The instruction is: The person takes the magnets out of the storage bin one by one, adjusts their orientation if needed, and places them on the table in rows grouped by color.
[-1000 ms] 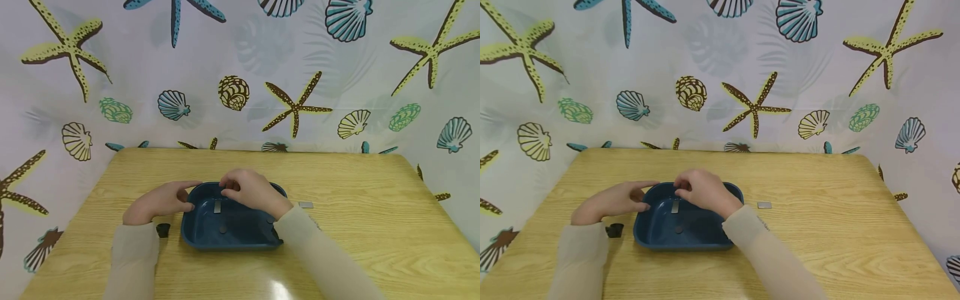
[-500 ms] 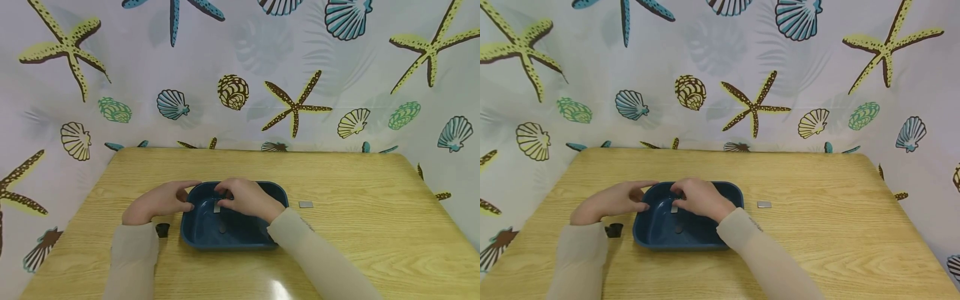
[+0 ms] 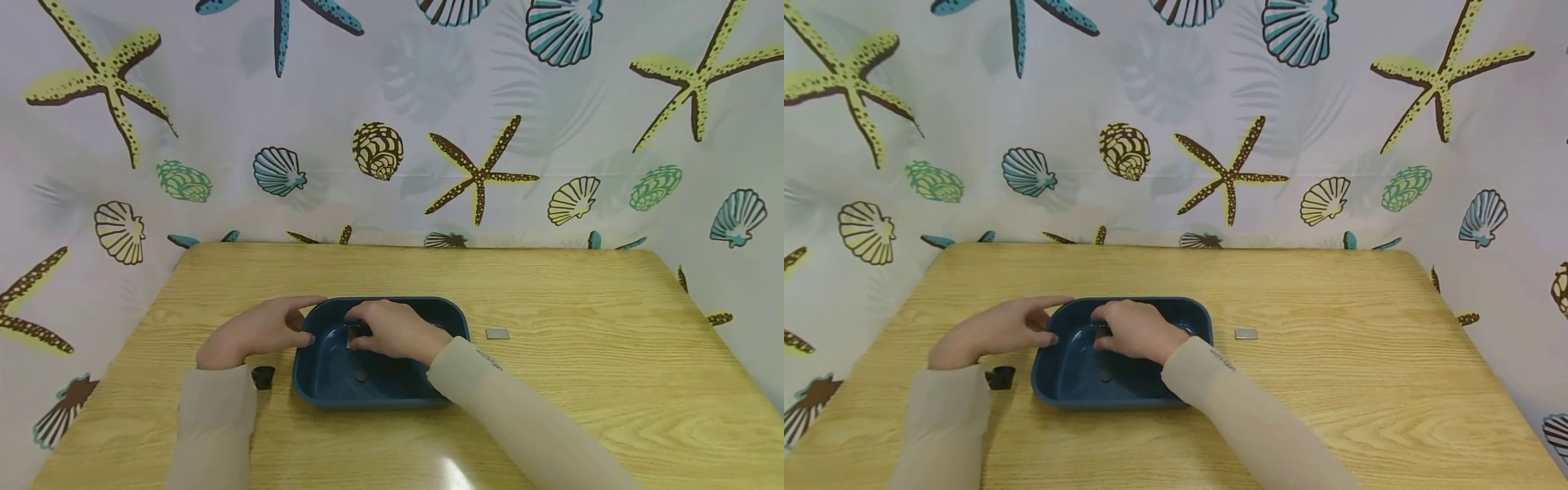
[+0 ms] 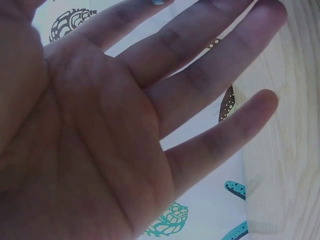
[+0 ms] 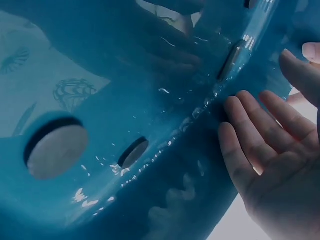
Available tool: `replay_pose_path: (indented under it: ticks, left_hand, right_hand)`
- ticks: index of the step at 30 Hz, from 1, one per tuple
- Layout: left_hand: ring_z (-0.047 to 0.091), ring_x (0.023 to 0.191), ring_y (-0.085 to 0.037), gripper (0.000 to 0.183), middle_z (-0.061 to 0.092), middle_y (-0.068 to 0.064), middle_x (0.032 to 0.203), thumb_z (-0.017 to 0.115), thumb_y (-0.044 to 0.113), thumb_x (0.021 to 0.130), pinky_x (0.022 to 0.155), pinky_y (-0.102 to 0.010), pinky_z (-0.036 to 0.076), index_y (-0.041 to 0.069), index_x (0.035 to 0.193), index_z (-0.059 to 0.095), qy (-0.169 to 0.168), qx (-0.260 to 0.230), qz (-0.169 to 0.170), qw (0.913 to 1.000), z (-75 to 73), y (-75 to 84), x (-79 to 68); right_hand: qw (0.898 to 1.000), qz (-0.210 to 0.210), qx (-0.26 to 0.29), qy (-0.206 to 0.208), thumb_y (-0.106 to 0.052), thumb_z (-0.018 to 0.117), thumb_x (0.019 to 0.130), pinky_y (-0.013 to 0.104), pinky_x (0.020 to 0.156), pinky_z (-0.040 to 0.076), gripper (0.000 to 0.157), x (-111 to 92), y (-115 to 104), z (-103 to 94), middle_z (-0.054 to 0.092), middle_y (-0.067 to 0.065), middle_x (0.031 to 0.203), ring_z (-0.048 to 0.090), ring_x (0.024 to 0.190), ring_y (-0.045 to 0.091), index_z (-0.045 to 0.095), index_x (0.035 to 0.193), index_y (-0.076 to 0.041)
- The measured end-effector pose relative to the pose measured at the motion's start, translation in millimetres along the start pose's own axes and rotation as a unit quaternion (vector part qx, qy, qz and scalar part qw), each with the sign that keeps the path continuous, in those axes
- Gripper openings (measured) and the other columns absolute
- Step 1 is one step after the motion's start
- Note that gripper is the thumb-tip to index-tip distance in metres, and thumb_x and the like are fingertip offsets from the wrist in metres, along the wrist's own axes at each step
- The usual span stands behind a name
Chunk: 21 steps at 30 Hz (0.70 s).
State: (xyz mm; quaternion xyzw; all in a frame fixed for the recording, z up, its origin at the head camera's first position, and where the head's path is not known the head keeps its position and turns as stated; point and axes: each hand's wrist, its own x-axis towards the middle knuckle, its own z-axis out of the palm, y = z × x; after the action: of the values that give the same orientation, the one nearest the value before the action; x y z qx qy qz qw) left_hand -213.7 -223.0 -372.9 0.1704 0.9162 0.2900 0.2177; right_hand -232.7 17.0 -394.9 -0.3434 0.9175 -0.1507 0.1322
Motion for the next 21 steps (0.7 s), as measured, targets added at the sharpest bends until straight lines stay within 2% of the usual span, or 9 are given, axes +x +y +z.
replay_pose_path:
  ticks: [5, 11, 16, 21]
  left_hand:
    - [0.059, 0.082, -0.017, 0.073, 0.071, -0.011, 0.100, 0.068, 0.016, 0.095, 0.071, -0.032, 0.047, 0.003, 0.159, 0.036, 0.000, -0.001, -0.002, 1.0000, -0.1, 0.6, 0.2]
    - [0.063, 0.088, -0.018, 0.071, 0.072, -0.011, 0.104, 0.067, 0.016, 0.095, 0.074, -0.032, 0.049, 0.005, 0.159, 0.037, -0.001, -0.003, -0.006, 1.0000, -0.4, -0.1, 2.1]
    - [0.065, 0.093, -0.020, 0.071, 0.072, -0.012, 0.107, 0.068, 0.017, 0.095, 0.077, -0.032, 0.050, 0.005, 0.159, 0.038, 0.001, 0.000, -0.007, 1.0000, -0.9, 0.7, 1.0]
    - [0.064, 0.092, -0.020, 0.071, 0.072, -0.012, 0.107, 0.067, 0.016, 0.095, 0.076, -0.032, 0.049, 0.005, 0.159, 0.037, 0.000, 0.001, -0.009, 1.0000, -1.0, 1.4, 0.6]
  right_hand:
    - [1.000, 0.001, 0.005, -0.013, -0.035, 0.069, 0.099, 0.038, 0.109, 0.050, 0.048, 0.9, -0.2, 0.9, 0.065, 0.000, 0.143, 0.062, 0.132, 0.018, 0.062, 0.143, -0.017]
    - [1.000, -0.002, -0.006, -0.025, -0.032, 0.071, 0.098, 0.035, 0.105, 0.053, 0.044, 2.7, -1.2, 2.7, 0.070, -0.002, 0.132, 0.066, 0.122, 0.015, 0.066, 0.138, -0.016]
    - [0.999, -0.002, -0.016, -0.045, -0.029, 0.071, 0.098, 0.034, 0.108, 0.051, 0.043, 3.1, -1.0, 4.3, 0.067, 0.000, 0.136, 0.063, 0.126, 0.015, 0.066, 0.138, -0.016]
    - [0.998, -0.015, -0.032, -0.052, -0.025, 0.072, 0.097, 0.032, 0.105, 0.052, 0.043, 3.3, -0.4, 5.3, 0.064, 0.002, 0.135, 0.062, 0.123, 0.015, 0.066, 0.139, -0.016]
